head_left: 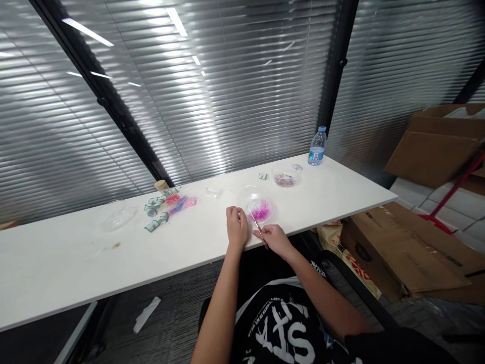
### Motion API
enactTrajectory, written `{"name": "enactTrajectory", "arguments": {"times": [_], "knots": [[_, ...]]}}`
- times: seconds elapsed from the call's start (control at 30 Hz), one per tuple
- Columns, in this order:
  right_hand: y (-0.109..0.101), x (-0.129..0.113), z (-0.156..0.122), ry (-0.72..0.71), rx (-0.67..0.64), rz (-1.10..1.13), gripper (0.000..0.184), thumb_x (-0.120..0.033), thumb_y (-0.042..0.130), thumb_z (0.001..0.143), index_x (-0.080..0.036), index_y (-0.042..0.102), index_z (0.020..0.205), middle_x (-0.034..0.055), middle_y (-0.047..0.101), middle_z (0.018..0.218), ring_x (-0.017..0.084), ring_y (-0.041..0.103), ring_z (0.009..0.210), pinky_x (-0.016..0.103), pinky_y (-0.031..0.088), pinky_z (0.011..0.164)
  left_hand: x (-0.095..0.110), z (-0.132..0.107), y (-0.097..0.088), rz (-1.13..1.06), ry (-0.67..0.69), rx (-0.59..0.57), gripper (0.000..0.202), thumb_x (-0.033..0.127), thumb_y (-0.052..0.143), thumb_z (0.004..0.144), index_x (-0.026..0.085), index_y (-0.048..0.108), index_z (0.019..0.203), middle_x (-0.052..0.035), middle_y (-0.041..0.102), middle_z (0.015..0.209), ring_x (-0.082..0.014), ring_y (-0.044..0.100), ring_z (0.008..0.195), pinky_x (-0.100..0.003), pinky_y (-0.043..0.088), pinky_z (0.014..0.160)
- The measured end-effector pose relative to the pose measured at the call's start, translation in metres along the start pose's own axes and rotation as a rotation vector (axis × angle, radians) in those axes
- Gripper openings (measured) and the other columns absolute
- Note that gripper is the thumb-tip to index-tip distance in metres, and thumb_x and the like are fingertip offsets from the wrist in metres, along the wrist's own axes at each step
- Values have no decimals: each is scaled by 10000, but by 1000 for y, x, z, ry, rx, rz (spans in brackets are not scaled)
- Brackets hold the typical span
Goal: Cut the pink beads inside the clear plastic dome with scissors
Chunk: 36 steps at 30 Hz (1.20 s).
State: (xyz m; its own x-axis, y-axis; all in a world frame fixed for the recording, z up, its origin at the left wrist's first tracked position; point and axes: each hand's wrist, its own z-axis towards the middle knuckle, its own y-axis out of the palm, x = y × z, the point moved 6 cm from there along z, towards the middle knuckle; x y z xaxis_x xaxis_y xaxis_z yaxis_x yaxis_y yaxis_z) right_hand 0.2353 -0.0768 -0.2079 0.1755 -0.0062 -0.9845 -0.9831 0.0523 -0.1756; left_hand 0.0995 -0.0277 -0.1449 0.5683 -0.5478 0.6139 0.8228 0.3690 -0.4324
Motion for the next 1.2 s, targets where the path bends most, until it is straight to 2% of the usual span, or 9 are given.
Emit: {"name": "enactTrajectory", "arguments": {"times": [0.17,0.43,0.77,0.87,0.97,1.1,1.2], "knots": [[4,5,-1,79,-91,122,469,-516,711,734,-196,404,581,-51,491,491,68,390,322,213,235,374,-1,0,1,46,-7,4,155,127,390,899,192,474,785,-50,472,880,-172,503,803,-307,430,738],[-3,-3,-6,129,-100,229,473,-529,672,776,-173,440,568,-53,483,503,33,361,302,198,195,351,1,-1,1,111,-24,8,199,113,391,881,206,420,708,-35,452,835,-160,480,733,-293,399,678],[-9,-4,-6,169,-92,216,460,-502,661,793,-169,447,558,-49,477,491,38,376,299,193,202,336,2,-2,0,128,-18,32,253,133,405,897,206,394,655,-19,439,786,-141,455,680,-276,361,635],[-11,-2,-7,238,-92,242,443,-504,658,798,-165,472,581,-42,484,499,51,409,313,190,230,331,3,-2,0,123,-3,39,239,153,416,910,201,436,677,-26,454,799,-147,471,702,-280,367,646],[-12,-1,-9,342,-122,385,414,-500,649,814,-158,498,637,-42,493,529,48,419,330,182,252,337,3,-3,0,116,12,50,227,198,434,932,196,472,708,-31,464,812,-147,480,706,-279,376,646],[-10,-4,-12,486,-202,588,385,-476,587,871,-161,484,675,-59,461,530,37,389,336,170,242,337,5,-3,-1,110,31,52,238,261,462,952,189,503,729,-27,470,813,-135,473,669,-277,390,647],[-10,-5,-11,538,-228,633,391,-481,563,884,-161,479,674,-65,434,510,37,365,335,169,227,335,6,-3,-1,110,42,55,242,282,475,956,185,519,738,-26,474,809,-135,478,669,-280,401,659]]}}
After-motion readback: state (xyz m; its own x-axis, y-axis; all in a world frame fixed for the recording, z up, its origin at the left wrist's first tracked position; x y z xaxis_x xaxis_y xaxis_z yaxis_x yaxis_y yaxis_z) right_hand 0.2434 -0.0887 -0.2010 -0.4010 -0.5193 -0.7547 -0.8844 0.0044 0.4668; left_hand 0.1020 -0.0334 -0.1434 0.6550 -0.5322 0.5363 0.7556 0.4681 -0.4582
